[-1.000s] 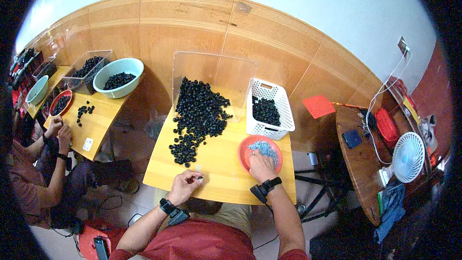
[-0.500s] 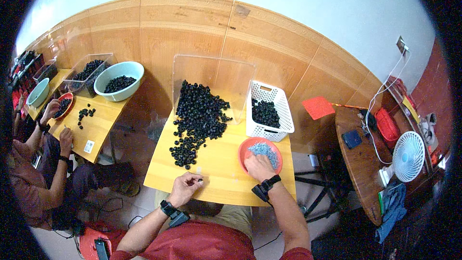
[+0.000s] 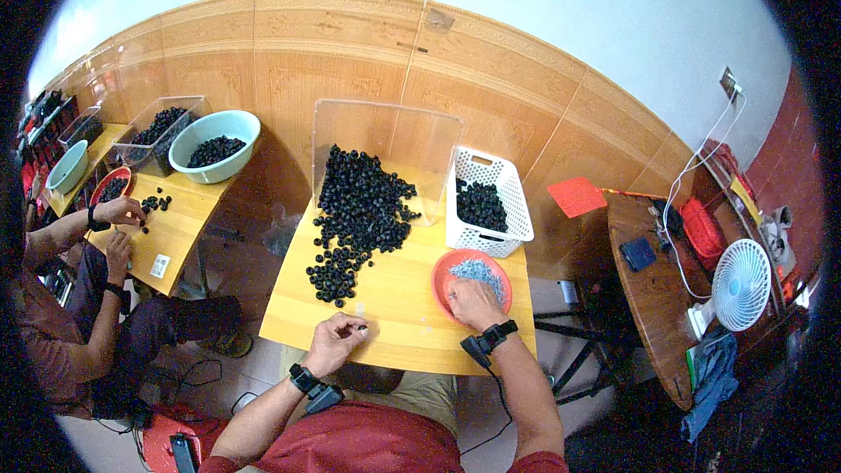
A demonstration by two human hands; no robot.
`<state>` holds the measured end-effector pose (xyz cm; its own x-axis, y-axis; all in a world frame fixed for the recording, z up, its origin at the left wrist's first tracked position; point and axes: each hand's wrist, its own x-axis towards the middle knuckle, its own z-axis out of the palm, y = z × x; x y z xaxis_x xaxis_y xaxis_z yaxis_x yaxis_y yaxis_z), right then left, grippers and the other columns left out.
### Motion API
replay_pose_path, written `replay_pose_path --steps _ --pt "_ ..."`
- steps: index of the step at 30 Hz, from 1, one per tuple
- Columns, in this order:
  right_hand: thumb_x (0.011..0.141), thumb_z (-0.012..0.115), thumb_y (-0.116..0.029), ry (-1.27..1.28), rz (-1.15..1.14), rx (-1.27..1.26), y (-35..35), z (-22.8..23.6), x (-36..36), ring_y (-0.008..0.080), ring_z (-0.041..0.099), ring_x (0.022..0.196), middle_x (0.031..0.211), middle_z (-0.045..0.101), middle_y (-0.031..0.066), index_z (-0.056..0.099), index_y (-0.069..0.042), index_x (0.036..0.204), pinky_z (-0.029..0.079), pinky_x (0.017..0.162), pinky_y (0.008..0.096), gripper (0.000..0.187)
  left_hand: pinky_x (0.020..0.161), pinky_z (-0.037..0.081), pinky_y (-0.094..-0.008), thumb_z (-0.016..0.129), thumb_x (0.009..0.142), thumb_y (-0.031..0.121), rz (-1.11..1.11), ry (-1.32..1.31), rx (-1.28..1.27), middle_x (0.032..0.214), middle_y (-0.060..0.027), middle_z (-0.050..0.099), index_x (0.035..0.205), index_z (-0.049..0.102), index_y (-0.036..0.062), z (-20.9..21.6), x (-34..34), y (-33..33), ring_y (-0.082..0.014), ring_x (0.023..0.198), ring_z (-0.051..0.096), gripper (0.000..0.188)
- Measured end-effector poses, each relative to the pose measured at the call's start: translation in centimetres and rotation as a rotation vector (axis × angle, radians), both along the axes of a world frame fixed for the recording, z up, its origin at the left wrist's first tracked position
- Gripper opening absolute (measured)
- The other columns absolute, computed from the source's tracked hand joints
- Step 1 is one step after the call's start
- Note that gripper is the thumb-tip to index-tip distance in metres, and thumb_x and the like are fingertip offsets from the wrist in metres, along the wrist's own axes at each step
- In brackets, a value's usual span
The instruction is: Sorting small black plastic components and inserting tiny silver parts into them at a workbench.
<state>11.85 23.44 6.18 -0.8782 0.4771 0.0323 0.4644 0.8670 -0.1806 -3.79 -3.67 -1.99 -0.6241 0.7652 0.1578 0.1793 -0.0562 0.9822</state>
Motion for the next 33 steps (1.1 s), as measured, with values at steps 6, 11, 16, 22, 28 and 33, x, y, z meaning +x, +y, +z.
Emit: replay_pose_path --steps 6,11,16,22,28,33 --pt "0.081 0.062 -0.013 0.197 -0.024 -0.146 0.6 -0.2 0.6 0.0379 0.066 0.085 0.090 0.067 0.0196 0.067 -0.004 0.085 0.050 0.075 0.0486 0.011 0.070 0.050 -0.0258 0.073 0.085 0.009 0.005 0.001 -0.022 0.086 -0.0056 0.064 0.104 0.072 0.0029 0.2 0.1 0.0 -0.0120 0.076 0.061 0.020" --pt "0.083 0.064 -0.016 0.238 -0.066 -0.221 1.5 -0.5 1.0 0.0374 0.064 0.091 0.096 0.065 0.0180 0.068 -0.003 0.088 0.050 0.079 0.0469 0.014 0.070 0.051 -0.0262 0.073 0.084 0.009 0.007 0.020 -0.022 0.085 -0.0058 0.063 0.103 0.072 0.0025 0.4 0.2 0.0 -0.0123 0.076 0.061 0.019" --pt "0.085 0.061 -0.015 0.118 0.002 -0.045 0.7 0.4 0.9 0.0379 0.063 0.094 0.101 0.065 0.0170 0.069 -0.005 0.094 0.050 0.080 0.0480 0.015 0.069 0.051 -0.0260 0.073 0.084 0.009 0.016 0.047 -0.038 0.085 -0.0065 0.063 0.101 0.072 0.0019 0.3 0.2 0.1 -0.0126 0.075 0.061 0.018" --pt "0.086 0.057 -0.014 0.015 0.018 0.006 -0.4 1.2 -0.3 0.0366 0.064 0.096 0.104 0.067 0.0165 0.068 -0.006 0.101 0.051 0.081 0.0490 0.020 0.067 0.050 -0.0256 0.073 0.084 0.009 0.012 0.046 -0.037 0.084 -0.0064 0.063 0.101 0.072 0.0018 0.2 0.2 0.1 -0.0125 0.074 0.061 0.019" --pt "0.083 0.058 -0.012 -0.011 0.095 0.096 -0.6 0.9 -1.1 0.0379 0.066 0.089 0.095 0.069 0.0198 0.067 -0.006 0.099 0.051 0.077 0.0492 0.019 0.068 0.051 -0.0258 0.073 0.084 0.009 0.007 0.055 -0.038 0.085 -0.0063 0.063 0.102 0.072 0.0021 0.0 0.1 0.2 -0.0126 0.074 0.061 0.019" --pt "0.082 0.057 -0.009 -0.048 0.077 0.134 -0.7 0.4 -1.4 0.0391 0.067 0.084 0.087 0.069 0.0220 0.066 -0.006 0.094 0.052 0.074 0.0509 0.016 0.068 0.050 -0.0257 0.073 0.085 0.010 0.007 0.029 -0.053 0.085 -0.0059 0.064 0.102 0.072 0.0019 0.5 0.3 0.0 -0.0121 0.074 0.061 0.019"
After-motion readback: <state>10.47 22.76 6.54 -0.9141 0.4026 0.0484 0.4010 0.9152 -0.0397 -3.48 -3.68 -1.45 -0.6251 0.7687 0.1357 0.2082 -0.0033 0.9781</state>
